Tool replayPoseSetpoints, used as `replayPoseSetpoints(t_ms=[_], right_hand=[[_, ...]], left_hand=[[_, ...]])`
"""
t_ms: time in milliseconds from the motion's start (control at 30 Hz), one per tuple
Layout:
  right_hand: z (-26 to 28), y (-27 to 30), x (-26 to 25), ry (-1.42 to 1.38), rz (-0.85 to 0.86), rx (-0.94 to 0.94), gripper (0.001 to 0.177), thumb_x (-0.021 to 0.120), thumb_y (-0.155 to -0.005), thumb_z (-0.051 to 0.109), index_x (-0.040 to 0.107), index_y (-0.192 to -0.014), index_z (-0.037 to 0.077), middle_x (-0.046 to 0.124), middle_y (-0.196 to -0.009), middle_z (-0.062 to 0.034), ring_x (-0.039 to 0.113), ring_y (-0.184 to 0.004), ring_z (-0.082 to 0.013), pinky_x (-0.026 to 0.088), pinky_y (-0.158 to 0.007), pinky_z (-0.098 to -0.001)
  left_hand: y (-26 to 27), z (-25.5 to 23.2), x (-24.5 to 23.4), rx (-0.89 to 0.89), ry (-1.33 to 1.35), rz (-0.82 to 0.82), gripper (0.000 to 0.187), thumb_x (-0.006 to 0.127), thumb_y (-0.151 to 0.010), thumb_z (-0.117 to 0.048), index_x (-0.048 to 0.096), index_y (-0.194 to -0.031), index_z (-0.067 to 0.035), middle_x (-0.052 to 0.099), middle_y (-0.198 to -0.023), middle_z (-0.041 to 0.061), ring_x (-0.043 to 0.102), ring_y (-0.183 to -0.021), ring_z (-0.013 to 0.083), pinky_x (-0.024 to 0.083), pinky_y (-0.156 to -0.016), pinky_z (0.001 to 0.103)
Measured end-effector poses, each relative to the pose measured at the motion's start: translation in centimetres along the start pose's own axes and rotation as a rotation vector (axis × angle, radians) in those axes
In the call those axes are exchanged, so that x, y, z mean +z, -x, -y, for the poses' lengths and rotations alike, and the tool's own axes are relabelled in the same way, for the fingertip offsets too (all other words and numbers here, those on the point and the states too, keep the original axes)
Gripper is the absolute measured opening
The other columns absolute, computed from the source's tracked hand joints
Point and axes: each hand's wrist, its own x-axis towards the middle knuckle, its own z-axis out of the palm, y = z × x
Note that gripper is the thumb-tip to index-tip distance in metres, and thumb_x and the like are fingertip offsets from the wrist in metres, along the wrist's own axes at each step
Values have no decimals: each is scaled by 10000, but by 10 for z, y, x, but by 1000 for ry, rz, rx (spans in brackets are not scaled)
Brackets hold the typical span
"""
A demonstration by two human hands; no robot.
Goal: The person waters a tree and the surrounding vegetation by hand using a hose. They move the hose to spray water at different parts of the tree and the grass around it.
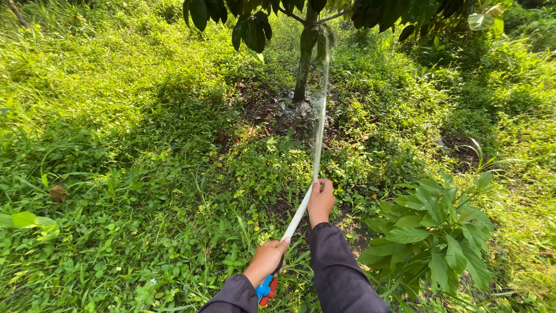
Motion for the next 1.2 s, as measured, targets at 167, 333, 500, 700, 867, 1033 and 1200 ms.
replayPoseSetpoints(t_ms=[167,333,500,700,867,1033,1200], right_hand=[[-6,0,1,35,-6,3,180,612,-1014,290,620,-1061,117,674,-740,-82,665,-628,-255,502,-593,-428],[1,3,13,18,54,15,167,599,-1014,273,620,-1065,115,688,-761,-86,683,-649,-259,518,-606,-425],[27,16,43,2,115,-43,168,597,-1007,258,626,-1077,108,704,-786,-96,695,-687,-277,518,-648,-425],[50,43,88,-55,235,-3,188,597,-1008,275,617,-1081,103,700,-796,-109,694,-699,-285,526,-661,-437],[57,60,104,-40,291,-27,175,600,-1003,261,614,-1078,103,695,-797,-110,686,-705,-286,518,-675,-436],[62,70,112,-57,340,6,170,592,-1004,265,611,-1075,112,696,-787,-92,695,-700,-268,526,-677,-422],[62,71,114,-68,359,0,169,579,-1012,253,601,-1092,106,701,-805,-110,700,-704,-274,530,-677,-423]], left_hand=[[-7,12,0,9,70,31,441,537,-1046,-469,574,-825,-88,550,-603,0,547,-474,122,414,-423,299],[-2,9,-9,-28,80,-9,450,537,-1031,-472,558,-811,-80,559,-601,9,533,-461,136,396,-418,312],[13,6,-31,-45,170,-52,460,537,-1036,-488,541,-809,-88,526,-606,3,498,-459,127,376,-423,300],[25,16,-59,-69,162,-203,439,538,-1016,-471,581,-811,-86,549,-604,14,518,-457,137,388,-430,311],[24,38,-74,-47,264,-188,465,530,-1029,-485,552,-803,-79,549,-604,19,526,-456,141,407,-425,301],[26,44,-81,-92,284,-225,448,551,-1018,-484,570,-809,-89,555,-599,20,534,-456,139,407,-420,297],[25,43,-82,-97,286,-231,451,553,-1021,-487,565,-812,-88,555,-600,9,527,-458,128,406,-420,289]])
